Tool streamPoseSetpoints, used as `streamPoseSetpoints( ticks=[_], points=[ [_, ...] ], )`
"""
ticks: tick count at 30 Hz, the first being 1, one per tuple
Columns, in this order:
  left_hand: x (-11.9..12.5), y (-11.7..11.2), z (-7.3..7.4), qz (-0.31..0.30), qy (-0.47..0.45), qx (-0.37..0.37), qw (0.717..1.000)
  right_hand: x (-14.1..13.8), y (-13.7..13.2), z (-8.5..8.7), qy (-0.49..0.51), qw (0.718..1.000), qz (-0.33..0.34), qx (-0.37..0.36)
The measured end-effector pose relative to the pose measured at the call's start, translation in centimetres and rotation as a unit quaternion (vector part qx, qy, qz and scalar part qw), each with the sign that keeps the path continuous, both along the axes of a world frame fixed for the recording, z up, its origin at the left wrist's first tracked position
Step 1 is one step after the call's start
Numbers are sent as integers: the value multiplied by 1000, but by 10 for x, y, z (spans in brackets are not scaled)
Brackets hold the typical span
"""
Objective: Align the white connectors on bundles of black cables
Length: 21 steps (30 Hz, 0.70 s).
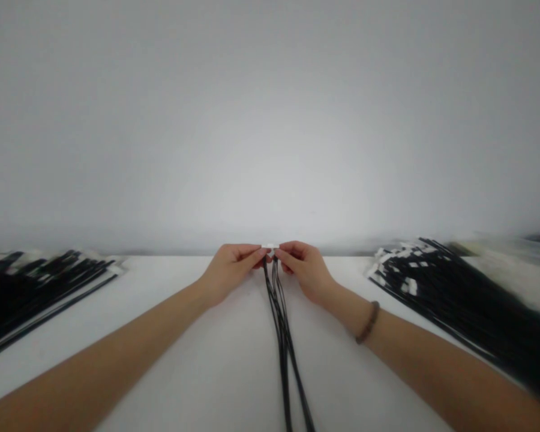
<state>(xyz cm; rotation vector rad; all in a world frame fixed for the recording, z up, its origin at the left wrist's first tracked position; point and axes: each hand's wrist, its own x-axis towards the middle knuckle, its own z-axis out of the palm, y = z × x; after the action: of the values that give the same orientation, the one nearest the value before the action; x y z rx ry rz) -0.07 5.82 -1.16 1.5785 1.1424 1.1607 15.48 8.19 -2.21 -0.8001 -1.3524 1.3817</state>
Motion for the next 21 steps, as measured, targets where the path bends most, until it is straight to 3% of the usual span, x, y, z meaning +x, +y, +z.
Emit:
streamPoseSetpoints(
  ticks=[21],
  points=[
    [3, -2, 4, 38, 16, -2, 999, 1, 3, 0, 25, 1000, 9, -8]
  ],
)
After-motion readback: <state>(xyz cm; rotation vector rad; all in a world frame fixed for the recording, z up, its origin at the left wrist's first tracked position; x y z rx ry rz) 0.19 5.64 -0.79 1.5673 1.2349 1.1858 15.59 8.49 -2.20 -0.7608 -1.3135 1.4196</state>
